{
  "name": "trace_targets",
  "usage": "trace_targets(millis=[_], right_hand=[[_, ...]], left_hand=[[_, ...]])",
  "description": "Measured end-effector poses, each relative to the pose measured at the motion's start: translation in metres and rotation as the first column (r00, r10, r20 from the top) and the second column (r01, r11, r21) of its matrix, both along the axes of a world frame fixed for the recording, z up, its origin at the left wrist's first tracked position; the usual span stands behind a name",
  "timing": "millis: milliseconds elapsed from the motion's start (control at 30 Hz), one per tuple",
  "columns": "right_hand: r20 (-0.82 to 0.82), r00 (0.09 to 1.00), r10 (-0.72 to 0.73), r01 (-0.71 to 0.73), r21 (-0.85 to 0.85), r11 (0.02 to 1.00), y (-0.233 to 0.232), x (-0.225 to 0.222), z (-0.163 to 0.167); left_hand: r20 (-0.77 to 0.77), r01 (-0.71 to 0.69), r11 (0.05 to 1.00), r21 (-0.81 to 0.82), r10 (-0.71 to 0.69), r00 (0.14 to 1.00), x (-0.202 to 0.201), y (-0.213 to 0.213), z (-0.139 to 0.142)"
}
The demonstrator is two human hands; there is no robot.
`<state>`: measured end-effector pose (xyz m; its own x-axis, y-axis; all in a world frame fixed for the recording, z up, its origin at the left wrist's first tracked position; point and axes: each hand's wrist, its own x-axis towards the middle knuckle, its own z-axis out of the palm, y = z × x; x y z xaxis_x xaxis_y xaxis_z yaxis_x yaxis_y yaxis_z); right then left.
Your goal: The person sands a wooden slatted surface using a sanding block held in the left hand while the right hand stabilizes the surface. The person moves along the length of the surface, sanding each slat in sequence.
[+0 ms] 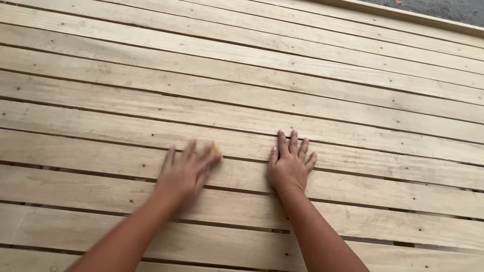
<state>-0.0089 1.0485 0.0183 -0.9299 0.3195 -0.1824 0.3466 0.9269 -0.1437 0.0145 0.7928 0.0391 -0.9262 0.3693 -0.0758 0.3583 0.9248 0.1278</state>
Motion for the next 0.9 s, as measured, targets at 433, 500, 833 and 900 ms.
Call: trace_targets(millis=[433,500,833,900], right_hand=[[-0.029,0.999,0.026,-0.027,-0.023,0.999,0.003,0.002,-0.007],[-0.036,0.999,0.021,-0.021,-0.001,1.0,0.002,0.002,-0.007],[-0.066,0.997,0.027,-0.028,-0.007,1.0,0.002,0.005,-0.014],[-0.063,0.998,0.027,-0.027,-0.01,1.0,0.002,0.005,-0.013]], left_hand=[[-0.217,0.077,0.995,-0.061,-0.088,0.972,0.028,-0.004,-0.003],[-0.275,0.084,0.994,-0.066,-0.099,0.956,0.032,-0.013,-0.008],[0.075,-0.237,0.97,0.051,0.233,0.97,-0.108,-0.001,-0.011],[0.04,-0.181,0.983,0.028,0.18,0.983,-0.057,-0.019,-0.016]])
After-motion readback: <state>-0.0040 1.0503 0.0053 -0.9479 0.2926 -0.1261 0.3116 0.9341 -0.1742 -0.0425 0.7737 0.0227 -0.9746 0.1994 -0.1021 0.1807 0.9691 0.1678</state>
